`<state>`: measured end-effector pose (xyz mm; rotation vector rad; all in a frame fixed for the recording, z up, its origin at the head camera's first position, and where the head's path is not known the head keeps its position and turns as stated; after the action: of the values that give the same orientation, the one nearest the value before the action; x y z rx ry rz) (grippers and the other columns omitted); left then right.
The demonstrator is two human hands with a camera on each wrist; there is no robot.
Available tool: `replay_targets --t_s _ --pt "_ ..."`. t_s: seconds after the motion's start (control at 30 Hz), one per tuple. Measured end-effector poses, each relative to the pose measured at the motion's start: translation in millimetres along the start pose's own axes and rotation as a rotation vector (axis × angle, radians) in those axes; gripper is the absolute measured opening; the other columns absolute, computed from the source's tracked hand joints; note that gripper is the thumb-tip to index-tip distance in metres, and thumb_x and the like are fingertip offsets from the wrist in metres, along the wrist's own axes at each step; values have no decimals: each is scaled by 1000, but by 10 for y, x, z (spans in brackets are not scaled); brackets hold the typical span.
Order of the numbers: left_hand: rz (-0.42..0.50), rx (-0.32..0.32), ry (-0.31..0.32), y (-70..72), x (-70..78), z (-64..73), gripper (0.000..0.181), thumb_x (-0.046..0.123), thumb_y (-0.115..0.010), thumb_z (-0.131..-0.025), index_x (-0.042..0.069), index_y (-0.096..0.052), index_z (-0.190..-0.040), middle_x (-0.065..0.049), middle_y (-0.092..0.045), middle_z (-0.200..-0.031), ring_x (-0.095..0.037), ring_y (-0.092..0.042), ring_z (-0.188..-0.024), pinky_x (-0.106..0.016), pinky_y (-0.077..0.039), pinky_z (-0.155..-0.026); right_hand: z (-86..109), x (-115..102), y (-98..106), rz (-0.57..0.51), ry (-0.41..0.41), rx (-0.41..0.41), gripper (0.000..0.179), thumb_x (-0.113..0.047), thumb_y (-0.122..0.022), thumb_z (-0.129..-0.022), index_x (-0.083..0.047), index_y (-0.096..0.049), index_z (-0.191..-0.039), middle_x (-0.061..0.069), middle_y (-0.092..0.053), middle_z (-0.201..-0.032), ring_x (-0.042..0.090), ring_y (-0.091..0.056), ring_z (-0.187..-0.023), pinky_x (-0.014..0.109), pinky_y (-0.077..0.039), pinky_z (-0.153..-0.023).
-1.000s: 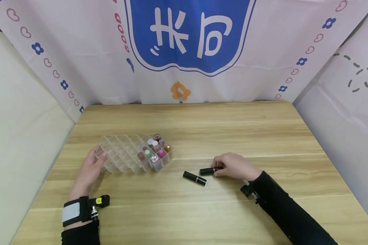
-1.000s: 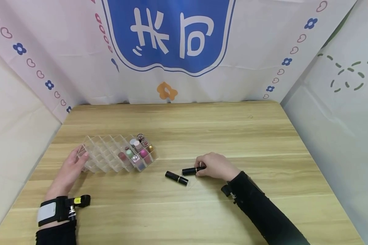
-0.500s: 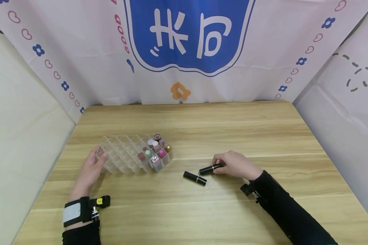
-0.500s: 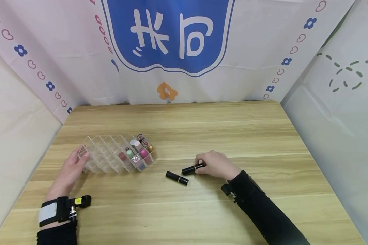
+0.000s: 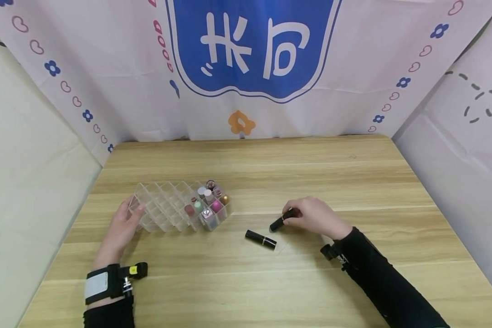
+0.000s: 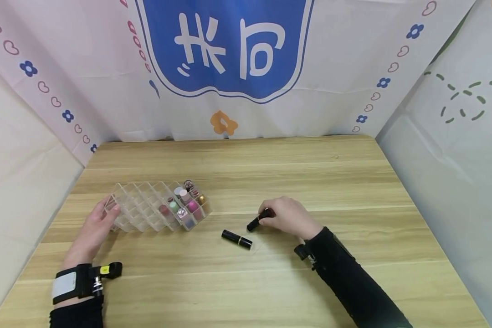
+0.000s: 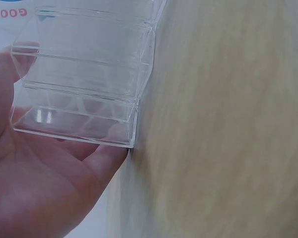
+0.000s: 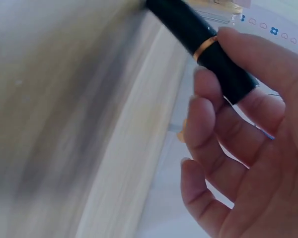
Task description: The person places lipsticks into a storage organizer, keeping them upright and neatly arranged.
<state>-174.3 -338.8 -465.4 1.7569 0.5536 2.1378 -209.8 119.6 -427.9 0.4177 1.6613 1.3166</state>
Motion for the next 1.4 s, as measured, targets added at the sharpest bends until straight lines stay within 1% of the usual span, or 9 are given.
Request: replay_targets --t_s 0.1,0.17,0.37,0.47,0.67,0.8,1.0,1.27,1.4 --pt "4 5 -2 7 9 4 72 46 -35 -105 10 -2 -159 -25 -9 -163 -54 -16 -145 -74 -20 -111 -46 -23 38 -24 -4 28 21 -30 -74 -87 -17 -73 -104 -9 -67 -80 5 -50 -64 22 -41 -59" --pt "8 7 -2 10 15 4 72 46 -35 -105 10 -3 -159 -24 -9 -164 -53 -16 -146 -73 -20 -112 -83 -45 73 -49 -7 46 22 -29 -74 -87 -16 -73 -105 -9 -66 -79 6 -51 -64 22 -42 -60" --pt "5 -8 26 -2 -8 3 74 50 -35 -104 13 -2 -159 -22 -8 -164 -52 -16 -146 -74 -20 -110 -149 -153 211 -106 4 106 22 -26 -75 -86 -15 -72 -105 -8 -65 -78 7 -53 -66 23 -44 -61" --pt "7 -12 32 -8 -11 19 76 52 -35 -103 13 -2 -159 -22 -10 -164 -52 -17 -146 -74 -22 -110 -179 -189 259 -119 0 120 22 -27 -76 -86 -16 -73 -104 -8 -63 -77 7 -53 -67 23 -44 -62" --pt "7 -3 20 -13 1 18 74 49 -35 -104 10 -4 -158 -23 -12 -164 -51 -19 -146 -72 -23 -112 -243 -255 312 -166 1 136 21 -28 -76 -86 -18 -72 -104 -7 -62 -76 10 -53 -68 24 -43 -62" --pt "5 -7 19 -16 -2 6 74 48 -35 -104 10 -2 -159 -23 -11 -164 -51 -19 -146 -71 -24 -112 -297 -308 324 -194 11 153 23 -28 -77 -85 -16 -72 -105 -6 -62 -75 10 -52 -67 24 -42 -61" --pt "4 0 17 -6 3 4 74 48 -35 -104 10 -3 -159 -22 -9 -164 -52 -17 -146 -72 -21 -113 -380 -417 308 -235 31 198 23 -28 -76 -86 -16 -72 -105 -6 -62 -75 11 -52 -68 23 -42 -61" --pt "3 2 21 -5 16 11 75 51 -35 -103 10 -3 -159 -22 -9 -164 -51 -16 -147 -72 -20 -113 -498 -572 253 -351 51 233 23 -27 -76 -86 -16 -70 -105 -3 -64 -78 11 -55 -71 23 -44 -63" --pt "2 1 24 -8 -1 -2 74 50 -35 -104 12 -3 -159 -22 -9 -164 -52 -16 -147 -72 -20 -113 -550 -653 254 -397 64 240 24 -26 -75 -87 -15 -70 -107 -2 -65 -80 12 -55 -72 23 -46 -64"
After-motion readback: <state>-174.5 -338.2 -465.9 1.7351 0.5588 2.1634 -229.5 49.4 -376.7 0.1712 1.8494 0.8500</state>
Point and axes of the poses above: each hand's wrist, its own z-axis away from the middle knuckle, its own y-axis out of the back of the hand, x = y × z, the point moved 6 cm from there along -z, towards the middle knuckle
